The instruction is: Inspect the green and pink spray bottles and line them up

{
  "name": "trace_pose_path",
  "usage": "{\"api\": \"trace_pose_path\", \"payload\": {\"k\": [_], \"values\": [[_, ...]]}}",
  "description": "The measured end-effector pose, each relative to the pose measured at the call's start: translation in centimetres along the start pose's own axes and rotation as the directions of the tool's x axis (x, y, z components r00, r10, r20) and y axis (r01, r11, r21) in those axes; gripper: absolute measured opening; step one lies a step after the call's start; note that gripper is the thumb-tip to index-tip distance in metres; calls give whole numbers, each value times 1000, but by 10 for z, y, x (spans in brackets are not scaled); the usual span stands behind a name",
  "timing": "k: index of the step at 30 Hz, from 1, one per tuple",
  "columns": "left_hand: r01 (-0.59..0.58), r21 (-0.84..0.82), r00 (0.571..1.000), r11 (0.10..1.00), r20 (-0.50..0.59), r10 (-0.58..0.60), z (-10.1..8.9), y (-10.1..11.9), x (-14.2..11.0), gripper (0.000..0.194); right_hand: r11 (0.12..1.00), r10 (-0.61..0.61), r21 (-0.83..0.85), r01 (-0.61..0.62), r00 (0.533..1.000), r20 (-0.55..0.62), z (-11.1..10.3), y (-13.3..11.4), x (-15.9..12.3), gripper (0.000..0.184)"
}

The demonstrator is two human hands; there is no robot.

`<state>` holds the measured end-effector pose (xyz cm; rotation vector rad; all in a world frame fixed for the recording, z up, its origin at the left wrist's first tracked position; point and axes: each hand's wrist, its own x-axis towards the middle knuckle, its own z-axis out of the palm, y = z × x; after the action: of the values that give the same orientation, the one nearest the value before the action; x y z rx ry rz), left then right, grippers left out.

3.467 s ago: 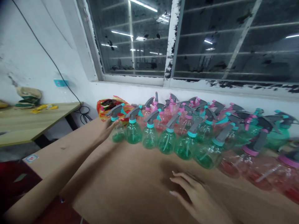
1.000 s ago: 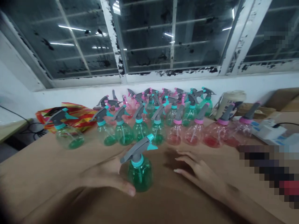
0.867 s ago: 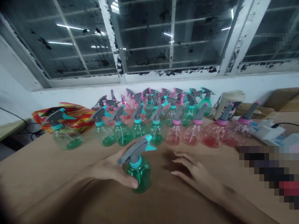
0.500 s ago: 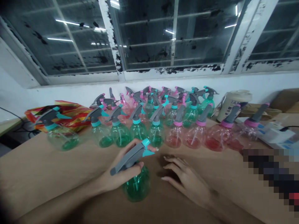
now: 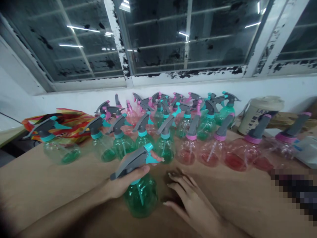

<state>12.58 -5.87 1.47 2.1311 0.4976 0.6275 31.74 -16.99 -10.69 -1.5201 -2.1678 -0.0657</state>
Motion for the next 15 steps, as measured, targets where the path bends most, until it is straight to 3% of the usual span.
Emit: {"api": "trace_pose_path", "payload": {"k": [5, 10, 15], "values": [[-120, 138, 992, 983, -10, 122, -1, 1, -2, 17, 1000, 21, 20, -21, 1000, -1, -2, 0, 0, 36], [-131, 208, 989, 969, -44, 143, -1, 2, -2, 14, 998, 48, 37, -48, 999, 1, -1, 2, -2, 37], [-111, 166, 993, 980, -29, 117, -1, 1, -2, 18, 998, 53, 31, -54, 998, 19, 2, 4, -4, 36]]}}
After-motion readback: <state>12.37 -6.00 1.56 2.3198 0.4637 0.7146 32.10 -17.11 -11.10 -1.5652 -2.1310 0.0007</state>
